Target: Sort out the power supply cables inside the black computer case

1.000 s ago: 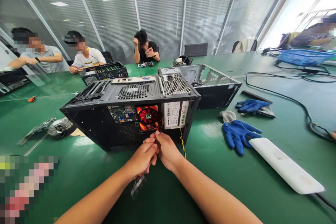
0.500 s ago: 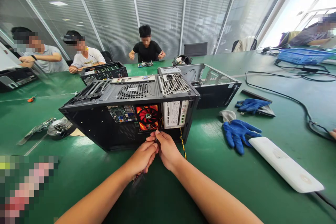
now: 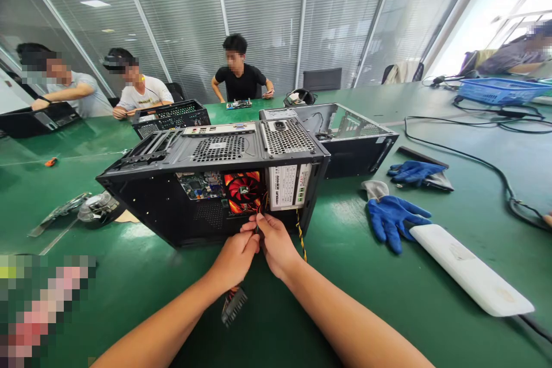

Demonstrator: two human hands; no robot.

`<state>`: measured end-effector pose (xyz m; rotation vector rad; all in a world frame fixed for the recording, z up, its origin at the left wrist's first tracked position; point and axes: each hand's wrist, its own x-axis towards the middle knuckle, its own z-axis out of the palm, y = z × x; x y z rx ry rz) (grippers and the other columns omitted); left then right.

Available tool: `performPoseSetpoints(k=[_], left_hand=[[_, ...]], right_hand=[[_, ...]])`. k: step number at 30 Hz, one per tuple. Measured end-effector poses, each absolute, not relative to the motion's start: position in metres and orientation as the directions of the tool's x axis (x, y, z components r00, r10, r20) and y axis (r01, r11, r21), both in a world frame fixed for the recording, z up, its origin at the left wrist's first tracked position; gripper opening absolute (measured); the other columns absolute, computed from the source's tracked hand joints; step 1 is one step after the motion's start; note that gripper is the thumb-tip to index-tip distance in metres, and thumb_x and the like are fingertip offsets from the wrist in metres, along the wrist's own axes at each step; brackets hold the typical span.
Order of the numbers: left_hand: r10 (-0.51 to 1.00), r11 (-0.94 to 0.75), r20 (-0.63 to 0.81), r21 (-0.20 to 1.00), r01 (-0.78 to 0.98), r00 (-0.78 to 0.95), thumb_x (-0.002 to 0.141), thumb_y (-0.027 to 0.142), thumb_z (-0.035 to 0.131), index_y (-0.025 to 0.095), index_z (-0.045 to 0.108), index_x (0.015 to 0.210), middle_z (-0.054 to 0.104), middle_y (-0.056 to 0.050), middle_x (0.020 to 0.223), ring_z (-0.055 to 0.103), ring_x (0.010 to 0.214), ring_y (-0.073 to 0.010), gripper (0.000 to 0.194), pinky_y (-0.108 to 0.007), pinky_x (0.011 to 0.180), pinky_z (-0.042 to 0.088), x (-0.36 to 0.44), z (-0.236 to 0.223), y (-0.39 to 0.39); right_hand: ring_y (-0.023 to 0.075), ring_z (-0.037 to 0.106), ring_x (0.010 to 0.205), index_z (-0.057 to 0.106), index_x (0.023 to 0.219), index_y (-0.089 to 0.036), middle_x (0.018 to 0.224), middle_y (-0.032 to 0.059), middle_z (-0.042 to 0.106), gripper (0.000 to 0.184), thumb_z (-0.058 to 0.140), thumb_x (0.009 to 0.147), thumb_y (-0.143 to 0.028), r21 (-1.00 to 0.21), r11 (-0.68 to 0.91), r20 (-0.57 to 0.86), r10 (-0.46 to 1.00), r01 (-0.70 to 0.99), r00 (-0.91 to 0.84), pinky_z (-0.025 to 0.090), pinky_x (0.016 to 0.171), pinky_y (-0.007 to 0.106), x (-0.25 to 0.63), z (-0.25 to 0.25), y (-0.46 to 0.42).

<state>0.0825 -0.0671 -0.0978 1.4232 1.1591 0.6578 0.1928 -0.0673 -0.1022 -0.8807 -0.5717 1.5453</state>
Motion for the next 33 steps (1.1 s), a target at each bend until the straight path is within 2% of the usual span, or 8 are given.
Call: performPoseSetpoints(k=[3,7,9,13,21,24,29,33], left_hand=[[0.957,-0.207,0.025,0.758,0.619,0.289,0.086,0.032,0.049,0.02,0.054,0.07,0.052,-0.002,0.06,0.055,0.059,-0.0189,0.02,-0.027,0.06,0.036,0.082,-0.098,-0.072],[0.951,-0.289,0.07,0.549,0.785,0.301,0.089,0.036,0.042,0.019,0.058,0.09,0.056,-0.007,0.065,0.06,0.062,-0.0256,0.024,-0.034,0.065,0.041,0.081,-0.1,-0.076],[0.948,-0.306,0.078,0.504,0.808,0.31,0.09,0.036,0.04,0.017,0.058,0.095,0.058,-0.009,0.068,0.061,0.065,-0.0278,0.027,-0.038,0.068,0.042,0.081,-0.101,-0.076],[0.947,-0.308,0.104,0.555,0.772,0.303,0.089,0.037,0.042,0.016,0.059,0.093,0.058,-0.009,0.067,0.061,0.066,-0.0275,0.026,-0.04,0.071,0.042,0.082,-0.102,-0.076],[0.914,-0.308,0.018,0.681,0.664,0.406,0.092,0.029,0.035,0.018,0.058,0.074,0.064,-0.007,0.07,0.06,0.062,-0.0191,0.031,-0.027,0.058,0.037,0.081,-0.095,-0.072],[0.916,-0.335,0.004,0.557,0.76,0.402,0.093,0.03,0.034,0.018,0.061,0.081,0.068,-0.009,0.076,0.064,0.068,-0.0208,0.032,-0.027,0.06,0.04,0.08,-0.091,-0.073],[0.929,-0.362,0.009,0.225,0.905,0.369,0.094,0.035,0.031,0.018,0.062,0.103,0.07,-0.012,0.08,0.068,0.068,-0.0271,0.036,-0.033,0.061,0.046,0.08,-0.084,-0.078],[0.931,-0.362,0.011,0.158,0.919,0.365,0.093,0.034,0.03,0.016,0.061,0.11,0.07,-0.015,0.079,0.068,0.069,-0.0302,0.039,-0.037,0.062,0.047,0.081,-0.083,-0.08]], right_hand=[[0.0188,0.063,0.069,0.063,0.077,-0.018,0.069,0.004,0.069,0.031,0.074,0.068,-0.046,-0.793,-0.141,-0.202,0.979,-0.592,0.038,0.048,0.067,0.032,0.191,-0.103,-0.068],[0.019,0.063,0.066,0.062,0.075,-0.018,0.066,0.0029,0.068,0.035,0.073,0.066,-0.05,-0.82,-0.112,-0.201,0.975,-0.562,0.098,0.048,0.072,0.035,0.189,-0.105,-0.068],[0.0187,0.063,0.066,0.062,0.074,-0.018,0.065,0.0025,0.068,0.034,0.073,0.067,-0.05,-0.829,-0.103,-0.198,0.973,-0.549,0.117,0.047,0.072,0.035,0.188,-0.106,-0.067],[0.0184,0.063,0.065,0.062,0.072,-0.018,0.064,0.0025,0.067,0.033,0.072,0.067,-0.049,-0.84,-0.099,-0.202,0.969,-0.533,0.139,0.047,0.071,0.034,0.188,-0.106,-0.067],[0.0153,0.059,0.064,0.064,0.078,-0.017,0.069,0.0025,0.068,0.03,0.072,0.068,-0.044,-0.871,-0.098,-0.207,0.962,-0.482,0.178,0.045,0.066,0.029,0.192,-0.107,-0.066],[0.015,0.057,0.064,0.063,0.073,-0.017,0.069,0.0029,0.068,0.029,0.071,0.069,-0.045,-0.903,-0.086,-0.178,0.967,-0.42,0.185,0.041,0.06,0.027,0.194,-0.109,-0.065],[0.0143,0.054,0.061,0.061,0.065,-0.018,0.068,0.0021,0.067,0.029,0.071,0.07,-0.045,-0.923,-0.08,-0.165,0.966,-0.376,0.201,0.039,0.056,0.026,0.194,-0.109,-0.066],[0.013,0.051,0.057,0.062,0.065,-0.018,0.066,0.0021,0.067,0.03,0.072,0.068,-0.046,-0.913,-0.092,-0.184,0.963,-0.397,0.199,0.039,0.053,0.025,0.195,-0.109,-0.066]])
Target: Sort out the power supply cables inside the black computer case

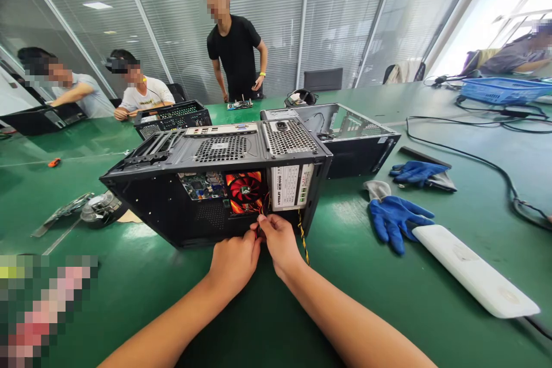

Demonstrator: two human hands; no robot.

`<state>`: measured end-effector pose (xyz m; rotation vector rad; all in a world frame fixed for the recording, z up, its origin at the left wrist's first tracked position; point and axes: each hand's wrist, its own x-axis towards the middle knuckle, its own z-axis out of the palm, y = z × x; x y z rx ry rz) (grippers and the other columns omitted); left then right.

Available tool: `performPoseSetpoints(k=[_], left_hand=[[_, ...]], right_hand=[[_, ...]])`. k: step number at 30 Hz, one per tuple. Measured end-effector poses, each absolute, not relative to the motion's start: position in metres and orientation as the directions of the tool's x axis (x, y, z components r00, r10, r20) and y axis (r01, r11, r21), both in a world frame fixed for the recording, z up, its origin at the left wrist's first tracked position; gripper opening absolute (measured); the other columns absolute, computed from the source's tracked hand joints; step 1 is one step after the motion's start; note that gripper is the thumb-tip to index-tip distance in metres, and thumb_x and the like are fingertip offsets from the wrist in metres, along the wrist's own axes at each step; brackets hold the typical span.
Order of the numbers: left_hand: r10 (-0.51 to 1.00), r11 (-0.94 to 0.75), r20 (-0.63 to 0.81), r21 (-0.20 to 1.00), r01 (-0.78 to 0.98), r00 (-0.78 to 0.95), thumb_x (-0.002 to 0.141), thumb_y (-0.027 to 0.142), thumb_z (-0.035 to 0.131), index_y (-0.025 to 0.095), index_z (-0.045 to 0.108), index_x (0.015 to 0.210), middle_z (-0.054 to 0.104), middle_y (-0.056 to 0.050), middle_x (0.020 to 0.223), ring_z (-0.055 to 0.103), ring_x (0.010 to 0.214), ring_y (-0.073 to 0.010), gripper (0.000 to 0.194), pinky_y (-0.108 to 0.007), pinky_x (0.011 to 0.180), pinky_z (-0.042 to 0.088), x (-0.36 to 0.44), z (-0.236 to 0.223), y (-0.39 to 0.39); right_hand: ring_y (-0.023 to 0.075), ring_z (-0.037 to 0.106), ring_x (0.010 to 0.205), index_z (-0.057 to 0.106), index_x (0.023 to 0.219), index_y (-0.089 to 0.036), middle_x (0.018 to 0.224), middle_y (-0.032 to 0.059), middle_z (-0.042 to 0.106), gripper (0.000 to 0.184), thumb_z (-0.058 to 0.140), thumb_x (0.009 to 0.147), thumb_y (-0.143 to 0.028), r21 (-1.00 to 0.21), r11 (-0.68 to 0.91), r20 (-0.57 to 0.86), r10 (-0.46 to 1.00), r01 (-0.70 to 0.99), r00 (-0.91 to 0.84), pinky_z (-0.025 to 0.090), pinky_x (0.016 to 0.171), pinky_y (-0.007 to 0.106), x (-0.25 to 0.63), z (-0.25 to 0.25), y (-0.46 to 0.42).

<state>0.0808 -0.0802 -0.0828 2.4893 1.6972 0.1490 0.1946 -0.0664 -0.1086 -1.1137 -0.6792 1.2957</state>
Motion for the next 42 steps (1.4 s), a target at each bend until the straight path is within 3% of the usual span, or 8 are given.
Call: performPoseSetpoints(k=[5,9,13,17,23,28,34,42], left_hand=[[0.935,-0.312,0.036,0.552,0.773,0.352,0.091,0.037,0.038,0.015,0.064,0.085,0.068,-0.012,0.072,0.065,0.063,-0.0221,0.035,-0.029,0.058,0.044,0.081,-0.091,-0.075],[0.881,0.133,-0.278,0.923,0.362,0.383,0.091,0.047,0.032,0.015,0.058,0.076,0.052,0.001,0.042,0.042,0.029,-0.0104,0.044,-0.021,0.036,0.03,0.083,-0.097,-0.068],[0.74,0.459,-0.418,0.887,0.058,0.527,0.086,0.045,0.037,0.01,0.058,0.08,0.058,-0.002,0.046,0.035,0.024,-0.0081,0.042,-0.021,0.031,0.024,0.081,-0.103,-0.063],[0.742,0.496,-0.365,0.863,-0.095,0.563,0.081,0.042,0.048,0.011,0.057,0.088,0.067,-0.005,0.061,0.035,0.026,-0.0051,0.034,-0.019,0.032,0.024,0.077,-0.108,-0.059],[0.861,0.097,-0.25,0.936,0.339,0.442,0.088,0.04,0.039,0.014,0.058,0.081,0.067,-0.005,0.064,0.047,0.034,-0.0092,0.032,-0.021,0.037,0.033,0.079,-0.098,-0.068],[0.942,-0.3,0.083,0.636,0.711,0.324,0.088,0.031,0.043,0.017,0.063,0.085,0.069,-0.01,0.075,0.066,0.068,-0.0215,0.025,-0.03,0.064,0.045,0.079,-0.093,-0.08],[0.874,0.176,-0.235,0.969,0.173,0.426,0.085,0.037,0.048,0.013,0.059,0.075,0.064,-0.004,0.068,0.055,0.044,-0.01,0.028,-0.021,0.044,0.039,0.082,-0.1,-0.071],[0.676,0.628,-0.409,0.754,-0.19,0.612,0.077,0.032,0.066,0.01,0.06,0.08,0.063,-0.003,0.065,0.058,0.044,-0.0095,0.022,-0.019,0.043,0.042,0.068,-0.105,-0.055]], right_hand=[[0.0124,0.053,0.057,0.062,0.07,-0.017,0.065,0.0017,0.065,0.028,0.073,0.068,-0.043,-0.882,-0.078,-0.171,0.972,-0.464,0.162,0.04,0.051,0.023,0.194,-0.11,-0.065],[0.0086,0.047,0.046,0.061,0.073,-0.017,0.061,0.0007,0.061,0.03,0.072,0.069,-0.044,-0.872,-0.099,-0.192,0.97,-0.479,0.149,0.028,0.036,0.019,0.193,-0.108,-0.067],[0.0082,0.049,0.045,0.061,0.08,-0.017,0.066,0.0008,0.06,0.032,0.074,0.068,-0.043,-0.819,-0.178,-0.278,0.954,-0.546,0.107,0.023,0.03,0.016,0.193,-0.103,-0.069],[0.0083,0.051,0.045,0.06,0.082,-0.018,0.065,0.0003,0.059,0.032,0.076,0.067,-0.041,-0.77,-0.209,-0.318,0.945,-0.602,0.08,0.023,0.027,0.013,0.194,-0.099,-0.068],[0.0067,0.045,0.04,0.062,0.079,-0.017,0.066,0.0014,0.064,0.029,0.074,0.069,-0.041,-0.805,-0.15,-0.266,0.956,-0.574,0.124,0.034,0.032,0.019,0.193,-0.105,-0.067],[0.0114,0.058,0.058,0.063,0.076,-0.016,0.064,0.0016,0.065,0.027,0.074,0.069,-0.04,-0.825,-0.081,-0.198,0.968,-0.559,0.153,0.049,0.055,0.022,0.194,-0.108,-0.066],[0.0064,0.043,0.037,0.061,0.082,-0.017,0.065,0.0004,0.063,0.035,0.071,0.069,-0.048,-0.837,-0.158,-0.255,0.96,-0.524,0.118,0.03,0.029,0.018,0.193,-0.105,-0.067],[0.0094,0.05,0.04,0.06,0.082,-0.019,0.068,0.0011,0.063,0.028,0.07,0.073,-0.044,-0.791,-0.194,-0.268,0.963,-0.58,0.043,0.035,0.03,0.02,0.194,-0.099,-0.07]])
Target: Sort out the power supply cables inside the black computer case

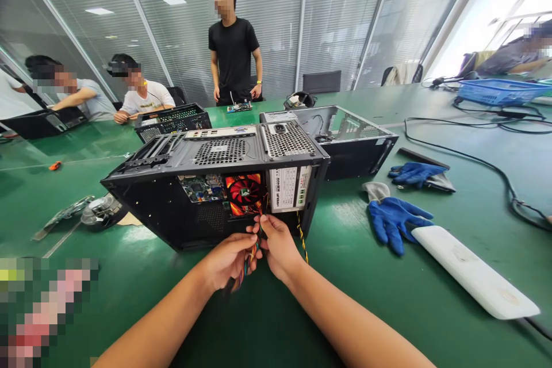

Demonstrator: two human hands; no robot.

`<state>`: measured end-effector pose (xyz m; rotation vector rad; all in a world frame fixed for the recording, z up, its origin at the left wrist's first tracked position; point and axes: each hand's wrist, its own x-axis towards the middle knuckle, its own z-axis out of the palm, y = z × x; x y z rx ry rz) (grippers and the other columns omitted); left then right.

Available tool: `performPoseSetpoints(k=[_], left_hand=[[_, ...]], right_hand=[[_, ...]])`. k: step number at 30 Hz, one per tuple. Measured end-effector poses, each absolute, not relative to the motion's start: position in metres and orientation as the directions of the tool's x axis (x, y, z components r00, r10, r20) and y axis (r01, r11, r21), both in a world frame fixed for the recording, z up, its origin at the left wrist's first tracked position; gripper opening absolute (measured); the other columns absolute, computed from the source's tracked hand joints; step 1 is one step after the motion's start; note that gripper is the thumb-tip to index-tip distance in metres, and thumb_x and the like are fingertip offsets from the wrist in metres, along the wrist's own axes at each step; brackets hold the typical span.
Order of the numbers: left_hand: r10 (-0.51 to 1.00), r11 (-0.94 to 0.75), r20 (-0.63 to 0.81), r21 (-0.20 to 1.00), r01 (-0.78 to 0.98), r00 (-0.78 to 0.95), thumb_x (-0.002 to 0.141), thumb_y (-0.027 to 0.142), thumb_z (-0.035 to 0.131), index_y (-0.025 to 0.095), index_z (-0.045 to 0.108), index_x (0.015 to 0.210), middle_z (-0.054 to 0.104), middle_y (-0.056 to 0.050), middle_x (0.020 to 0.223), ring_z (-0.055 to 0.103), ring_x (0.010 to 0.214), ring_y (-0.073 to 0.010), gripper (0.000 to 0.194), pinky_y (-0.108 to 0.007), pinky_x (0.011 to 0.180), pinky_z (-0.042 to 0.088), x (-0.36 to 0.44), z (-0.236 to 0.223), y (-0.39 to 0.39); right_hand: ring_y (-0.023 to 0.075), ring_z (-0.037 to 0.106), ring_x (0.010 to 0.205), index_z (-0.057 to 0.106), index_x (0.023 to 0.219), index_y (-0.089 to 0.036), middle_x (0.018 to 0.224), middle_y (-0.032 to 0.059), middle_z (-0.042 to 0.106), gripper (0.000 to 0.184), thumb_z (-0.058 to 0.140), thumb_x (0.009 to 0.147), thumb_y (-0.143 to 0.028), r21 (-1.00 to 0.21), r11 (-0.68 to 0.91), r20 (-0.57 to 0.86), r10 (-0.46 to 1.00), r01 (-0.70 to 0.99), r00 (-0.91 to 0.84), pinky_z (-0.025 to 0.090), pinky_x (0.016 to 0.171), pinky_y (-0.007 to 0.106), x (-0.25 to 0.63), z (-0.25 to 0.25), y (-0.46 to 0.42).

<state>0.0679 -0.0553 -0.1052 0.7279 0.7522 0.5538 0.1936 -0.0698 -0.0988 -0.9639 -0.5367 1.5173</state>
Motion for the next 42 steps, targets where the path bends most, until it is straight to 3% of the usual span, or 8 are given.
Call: performPoseSetpoints(k=[8,13,16,19,26,30,34,42], left_hand=[[0.611,0.748,-0.429,0.589,-0.307,0.665,0.086,0.019,0.058,0.008,0.061,0.085,0.063,-0.004,0.066,0.059,0.048,-0.0066,0.012,-0.013,0.043,0.046,0.066,-0.102,-0.054],[0.544,0.826,-0.456,0.438,-0.355,0.704,0.089,0.027,0.055,0.01,0.056,0.074,0.049,0.004,0.051,0.043,0.034,-0.0017,0.023,-0.011,0.032,0.031,0.076,-0.1,-0.061],[0.545,0.833,-0.427,0.372,-0.409,0.722,0.088,0.03,0.056,0.013,0.052,0.07,0.047,0.005,0.05,0.051,0.038,-0.0048,0.026,-0.012,0.036,0.038,0.082,-0.1,-0.064],[0.58,0.812,-0.418,0.36,-0.459,0.699,0.088,0.028,0.054,0.014,0.05,0.07,0.049,0.004,0.051,0.064,0.052,-0.01,0.024,-0.014,0.048,0.049,0.085,-0.097,-0.068],[0.622,0.783,-0.523,0.414,-0.464,0.583,0.085,0.022,0.055,0.013,0.048,0.068,0.056,0.001,0.06,0.068,0.058,-0.0124,0.02,-0.01,0.041,0.046,0.085,-0.091,-0.068],[0.589,0.808,-0.523,0.402,-0.431,0.616,0.084,0.02,0.054,0.013,0.049,0.071,0.059,0.0,0.065,0.058,0.043,-0.0045,0.016,-0.009,0.037,0.043,0.08,-0.089,-0.065],[0.499,0.856,-0.375,0.354,-0.377,0.781,0.086,0.022,0.052,0.014,0.047,0.074,0.055,0.003,0.064,0.036,0.029,0.0027,0.015,-0.008,0.027,0.024,0.074,-0.092,-0.063],[0.435,0.849,-0.254,0.435,-0.3,0.864,0.092,0.03,0.049,0.016,0.053,0.087,0.028,0.012,0.042,0.018,0.024,-0.0023,0.016,-0.016,0.028,0.01,0.07,-0.1,-0.059]], right_hand=[[0.0055,0.041,0.035,0.062,0.082,-0.018,0.065,-0.0009,0.063,0.026,0.072,0.072,-0.04,-0.739,-0.167,-0.239,0.971,-0.652,0.021,0.034,0.033,0.02,0.194,-0.102,-0.068],[0.0136,0.061,0.058,0.064,0.08,-0.017,0.066,0.0022,0.067,0.029,0.077,0.066,-0.039,-0.717,-0.155,-0.253,0.966,-0.68,0.047,0.045,0.047,0.022,0.192,-0.099,-0.068],[0.0152,0.064,0.062,0.064,0.081,-0.018,0.071,0.0035,0.069,0.028,0.075,0.068,-0.04,-0.721,-0.172,-0.263,0.964,-0.671,0.036,0.049,0.051,0.024,0.192,-0.099,-0.068],[0.0157,0.065,0.065,0.064,0.085,-0.019,0.077,0.0043,0.07,0.026,0.074,0.07,-0.039,-0.709,-0.177,-0.252,0.968,-0.683,0.01,0.05,0.053,0.024,0.192,-0.102,-0.068],[0.0104,0.059,0.052,0.066,0.086,-0.019,0.081,0.0053,0.07,0.028,0.074,0.07,-0.041,-0.731,-0.195,-0.267,0.963,-0.654,0.011,0.045,0.045,0.02,0.193,-0.104,-0.068],[0.0125,0.06,0.057,0.065,0.084,-0.018,0.08,0.0059,0.071,0.027,0.074,0.07,-0.04,-0.738,-0.188,-0.255,0.967,-0.648,0.011,0.048,0.049,0.023,0.192,-0.1,-0.069],[0.0156,0.064,0.067,0.066,0.083,-0.018,0.078,0.0042,0.07,0.027,0.074,0.07,-0.04,-0.732,-0.179,-0.249,0.969,-0.657,0.013,0.052,0.062,0.027,0.192,-0.101,-0.069],[0.0155,0.064,0.068,0.066,0.083,-0.018,0.074,0.0025,0.069,0.028,0.075,0.069,-0.04,-0.725,-0.177,-0.252,0.968,-0.665,0.018,0.05,0.069,0.029,0.194,-0.101,-0.069]])
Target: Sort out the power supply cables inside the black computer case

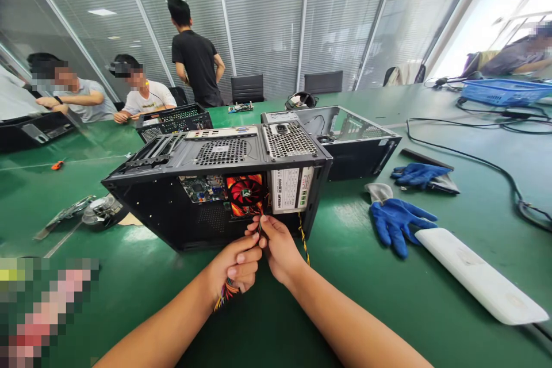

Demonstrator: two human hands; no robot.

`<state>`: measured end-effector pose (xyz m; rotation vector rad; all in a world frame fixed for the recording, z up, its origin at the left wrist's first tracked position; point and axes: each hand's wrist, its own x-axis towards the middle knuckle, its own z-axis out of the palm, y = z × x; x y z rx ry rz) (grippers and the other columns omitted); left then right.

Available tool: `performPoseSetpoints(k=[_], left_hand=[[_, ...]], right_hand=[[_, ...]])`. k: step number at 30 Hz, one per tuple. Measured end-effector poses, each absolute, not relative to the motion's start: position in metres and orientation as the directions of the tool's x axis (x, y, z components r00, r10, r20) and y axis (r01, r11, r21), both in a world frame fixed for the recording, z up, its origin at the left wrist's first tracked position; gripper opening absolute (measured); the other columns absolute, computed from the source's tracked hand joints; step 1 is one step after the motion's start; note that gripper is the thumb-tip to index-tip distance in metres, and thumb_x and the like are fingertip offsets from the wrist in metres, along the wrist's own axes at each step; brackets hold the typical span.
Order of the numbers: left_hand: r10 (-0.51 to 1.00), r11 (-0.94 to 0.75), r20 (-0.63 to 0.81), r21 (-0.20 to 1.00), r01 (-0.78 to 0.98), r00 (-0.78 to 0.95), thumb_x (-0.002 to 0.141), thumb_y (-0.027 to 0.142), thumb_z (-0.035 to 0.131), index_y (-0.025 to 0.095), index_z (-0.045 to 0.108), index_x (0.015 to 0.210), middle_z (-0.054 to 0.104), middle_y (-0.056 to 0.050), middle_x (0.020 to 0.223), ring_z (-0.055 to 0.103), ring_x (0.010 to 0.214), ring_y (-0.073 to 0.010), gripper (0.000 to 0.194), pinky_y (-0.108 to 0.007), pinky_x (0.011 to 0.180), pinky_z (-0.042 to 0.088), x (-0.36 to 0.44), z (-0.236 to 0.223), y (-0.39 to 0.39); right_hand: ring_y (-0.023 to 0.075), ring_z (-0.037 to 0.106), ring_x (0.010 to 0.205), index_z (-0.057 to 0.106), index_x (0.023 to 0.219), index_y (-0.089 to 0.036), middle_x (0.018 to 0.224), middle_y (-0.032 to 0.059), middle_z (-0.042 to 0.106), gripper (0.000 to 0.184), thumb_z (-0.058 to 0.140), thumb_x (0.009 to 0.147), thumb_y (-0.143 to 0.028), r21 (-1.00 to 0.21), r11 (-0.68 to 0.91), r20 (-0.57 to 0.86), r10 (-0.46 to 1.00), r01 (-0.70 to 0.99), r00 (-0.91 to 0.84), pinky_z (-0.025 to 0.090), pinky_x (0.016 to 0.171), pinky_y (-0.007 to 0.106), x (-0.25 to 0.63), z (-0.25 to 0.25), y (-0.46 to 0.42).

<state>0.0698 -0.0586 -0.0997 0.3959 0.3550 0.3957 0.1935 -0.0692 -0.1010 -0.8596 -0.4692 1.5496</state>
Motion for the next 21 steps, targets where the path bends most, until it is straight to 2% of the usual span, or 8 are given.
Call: performPoseSetpoints(k=[5,8,10,13,16,19,21], left_hand=[[0.528,0.731,-0.357,0.653,-0.199,0.77,0.088,0.038,0.051,0.019,0.048,0.079,0.033,0.011,0.04,0.022,0.025,-0.004,0.021,-0.016,0.029,0.011,0.074,-0.092,-0.063],[0.69,0.533,-0.411,0.846,-0.033,0.596,0.088,0.044,0.047,0.02,0.045,0.074,0.034,0.011,0.037,0.023,0.025,-0.0048,0.028,-0.016,0.03,0.015,0.08,-0.089,-0.068],[0.797,0.349,-0.381,0.924,0.157,0.47,0.089,0.044,0.044,0.02,0.046,0.071,0.036,0.009,0.037,0.027,0.025,-0.0059,0.029,-0.018,0.032,0.018,0.084,-0.089,-0.07],[0.899,0.076,-0.224,0.926,0.371,0.377,0.089,0.034,0.043,0.02,0.049,0.069,0.042,0.006,0.043,0.036,0.031,-0.0081,0.025,-0.02,0.037,0.023,0.086,-0.092,-0.071],[0.939,-0.167,0.003,0.878,0.448,0.343,0.086,0.025,0.049,0.02,0.051,0.068,0.052,0.001,0.056,0.049,0.047,-0.0119,0.019,-0.023,0.049,0.031,0.084,-0.097,-0.069],[0.951,-0.227,0.069,0.818,0.529,0.301,0.085,0.027,0.052,0.02,0.055,0.074,0.056,-0.002,0.064,0.054,0.056,-0.0156,0.013,-0.025,0.054,0.033,0.082,-0.099,-0.069],[0.951,-0.178,0.015,0.844,0.505,0.309,0.085,0.03,0.051,0.02,0.053,0.073,0.054,-0.001,0.059,0.052,0.05,-0.0142,0.015,-0.024,0.051,0.032,0.082,-0.097,-0.07]], right_hand=[[0.0155,0.064,0.068,0.066,0.082,-0.017,0.073,0.0027,0.069,0.028,0.075,0.068,-0.039,-0.713,-0.172,-0.249,0.968,-0.679,0.016,0.05,0.068,0.029,0.192,-0.1,-0.069],[0.0159,0.063,0.067,0.065,0.083,-0.017,0.073,0.0034,0.069,0.03,0.075,0.068,-0.04,-0.721,-0.177,-0.252,0.968,-0.669,0.016,0.047,0.058,0.026,0.192,-0.101,-0.068],[0.017,0.064,0.067,0.065,0.082,-0.018,0.074,0.0037,0.069,0.031,0.076,0.066,-0.042,-0.726,-0.186,-0.265,0.964,-0.662,0.019,0.043,0.05,0.024,0.192,-0.101,-0.068],[0.0183,0.064,0.071,0.064,0.081,-0.018,0.073,0.0035,0.069,0.032,0.076,0.065,-0.043,-0.721,-0.175,-0.249,0.968,-0.67,0.015,0.044,0.052,0.025,0.192,-0.104,-0.067],[0.0182,0.065,0.073,0.064,0.081,-0.018,0.072,0.0034,0.07,0.029,0.075,0.068,-0.042,-0.715,-0.151,-0.218,0.976,-0.682,0.013,0.047,0.061,0.028,0.191,-0.108,-0.067],[0.0179,0.065,0.073,0.064,0.081,-0.018,0.072,0.0032,0.07,0.027,0.073,0.071,-0.041,-0.715,-0.153,-0.221,0.975,-0.682,0.012,0.046,0.063,0.028,0.191,-0.109,-0.066],[0.0183,0.064,0.072,0.063,0.08,-0.018,0.072,0.0032,0.069,0.028,0.074,0.069,-0.041,-0.71,-0.16,-0.23,0.973,-0.686,0.01,0.045,0.06,0.027,0.192,-0.107,-0.067]])
